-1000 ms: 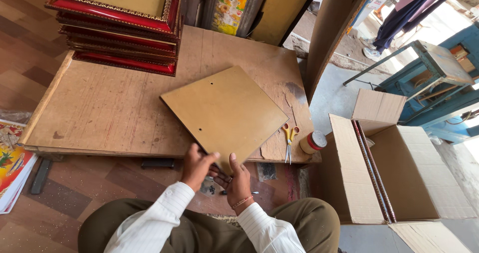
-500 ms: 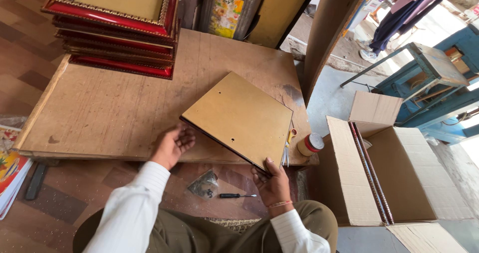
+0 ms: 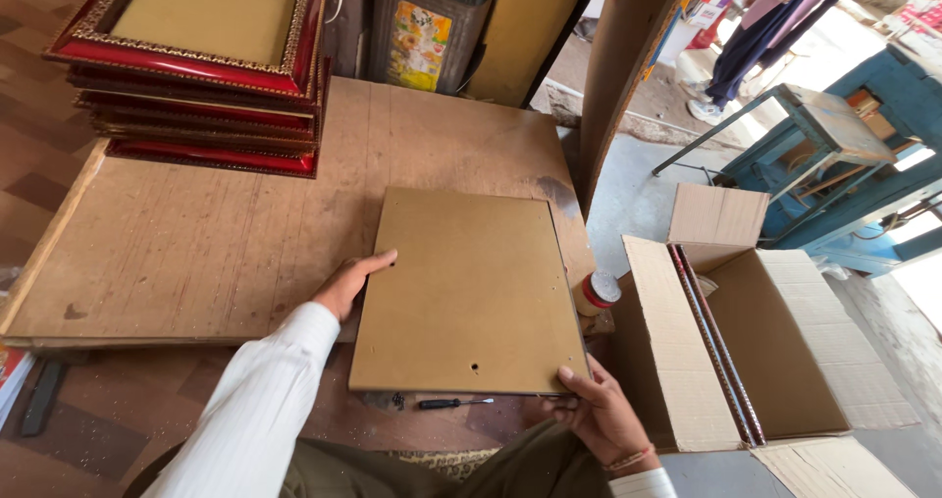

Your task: The person places a white paper print into a black picture frame lying on a low workbench, then sets a hardboard backing panel over it. They then use a screwdriver to drive small screws through the backing to secure it, and finally reach into a cardboard box.

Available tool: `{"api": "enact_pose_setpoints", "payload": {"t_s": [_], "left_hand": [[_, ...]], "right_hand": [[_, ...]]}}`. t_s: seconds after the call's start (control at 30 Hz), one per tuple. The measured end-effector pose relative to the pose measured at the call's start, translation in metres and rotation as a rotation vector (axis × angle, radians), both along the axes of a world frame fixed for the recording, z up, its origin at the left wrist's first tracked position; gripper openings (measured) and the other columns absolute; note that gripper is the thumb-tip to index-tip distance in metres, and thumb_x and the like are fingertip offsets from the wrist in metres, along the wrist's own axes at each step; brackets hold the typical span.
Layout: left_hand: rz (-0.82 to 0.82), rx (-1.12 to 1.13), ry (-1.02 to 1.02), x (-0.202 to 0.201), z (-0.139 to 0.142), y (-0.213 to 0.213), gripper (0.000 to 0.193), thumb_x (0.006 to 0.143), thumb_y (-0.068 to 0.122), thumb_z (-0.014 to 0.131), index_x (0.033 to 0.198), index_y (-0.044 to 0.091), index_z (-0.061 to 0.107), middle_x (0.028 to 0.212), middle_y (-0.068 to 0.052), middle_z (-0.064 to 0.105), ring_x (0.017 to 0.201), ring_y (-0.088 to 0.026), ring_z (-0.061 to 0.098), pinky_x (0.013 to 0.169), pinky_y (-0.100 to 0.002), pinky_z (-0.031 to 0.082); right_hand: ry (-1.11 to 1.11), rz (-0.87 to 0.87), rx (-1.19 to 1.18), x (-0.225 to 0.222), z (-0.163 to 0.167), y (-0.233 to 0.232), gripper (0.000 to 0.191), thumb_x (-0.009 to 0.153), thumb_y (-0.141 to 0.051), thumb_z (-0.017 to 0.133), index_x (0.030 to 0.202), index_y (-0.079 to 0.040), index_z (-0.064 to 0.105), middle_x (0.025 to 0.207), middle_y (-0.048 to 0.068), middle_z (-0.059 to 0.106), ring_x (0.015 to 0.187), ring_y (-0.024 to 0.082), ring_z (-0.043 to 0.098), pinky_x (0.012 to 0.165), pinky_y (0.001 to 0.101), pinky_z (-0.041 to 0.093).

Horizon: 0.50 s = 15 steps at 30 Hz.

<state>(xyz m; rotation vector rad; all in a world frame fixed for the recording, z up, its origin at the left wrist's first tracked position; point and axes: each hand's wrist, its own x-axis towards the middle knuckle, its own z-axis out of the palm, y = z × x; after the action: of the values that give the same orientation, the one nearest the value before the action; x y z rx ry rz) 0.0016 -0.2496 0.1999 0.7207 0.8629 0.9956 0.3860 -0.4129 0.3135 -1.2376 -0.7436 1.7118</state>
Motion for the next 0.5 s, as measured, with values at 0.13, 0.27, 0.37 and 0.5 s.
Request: {"api": "enact_pose_setpoints", "payload": {"t_s": [0.13,0.27,0.37,0.5], "left_hand": [[0.023,-0.052,-0.069,-0.021,0.010,-0.058,0.044,0.085,0.027,0.073,0.118,-0.002,0.072,0.111,-0.008,0.076,0.099,-0.017,0.071,0.086,-0.031,0.056],[0.205,-0.124,0.001,-0.034,0.030,-0.129,0.036,0.085,0.026,0.074,0.112,0.002,0.074,0.098,-0.008,0.075,0.083,-0.021,0.069,0.064,-0.037,0.054],[0.438,-0.140,0.005,-0.023,0.032,-0.172,0.032,0.084,0.023,0.075,0.111,0.007,0.072,0.097,-0.005,0.073,0.082,-0.019,0.066,0.060,-0.035,0.052],[0.686,-0.172,-0.075,0.002,0.015,-0.184,0.031,0.083,0.023,0.074,0.111,0.010,0.069,0.100,-0.003,0.071,0.085,-0.019,0.066,0.057,-0.037,0.054]], "right_hand": [[-0.048,0.154,0.012,0.025,0.008,0.010,0.042,0.092,-0.011,0.063,0.132,0.000,0.056,0.086,0.013,0.073,0.060,0.022,0.072,0.051,0.0289,0.054],[0.025,0.127,0.001,0.043,-0.021,0.044,0.035,0.093,-0.012,0.065,0.125,-0.001,0.060,0.085,0.009,0.071,0.058,0.017,0.066,0.052,0.0317,0.055],[0.226,0.052,-0.030,0.026,-0.065,0.087,0.019,0.099,-0.005,0.069,0.115,-0.002,0.059,0.091,0.004,0.068,0.067,0.009,0.060,0.059,0.0281,0.051],[0.244,0.034,0.004,-0.028,-0.112,0.118,0.023,0.095,-0.002,0.072,0.116,0.002,0.064,0.095,0.006,0.070,0.068,0.012,0.059,0.065,0.0282,0.055]]}}
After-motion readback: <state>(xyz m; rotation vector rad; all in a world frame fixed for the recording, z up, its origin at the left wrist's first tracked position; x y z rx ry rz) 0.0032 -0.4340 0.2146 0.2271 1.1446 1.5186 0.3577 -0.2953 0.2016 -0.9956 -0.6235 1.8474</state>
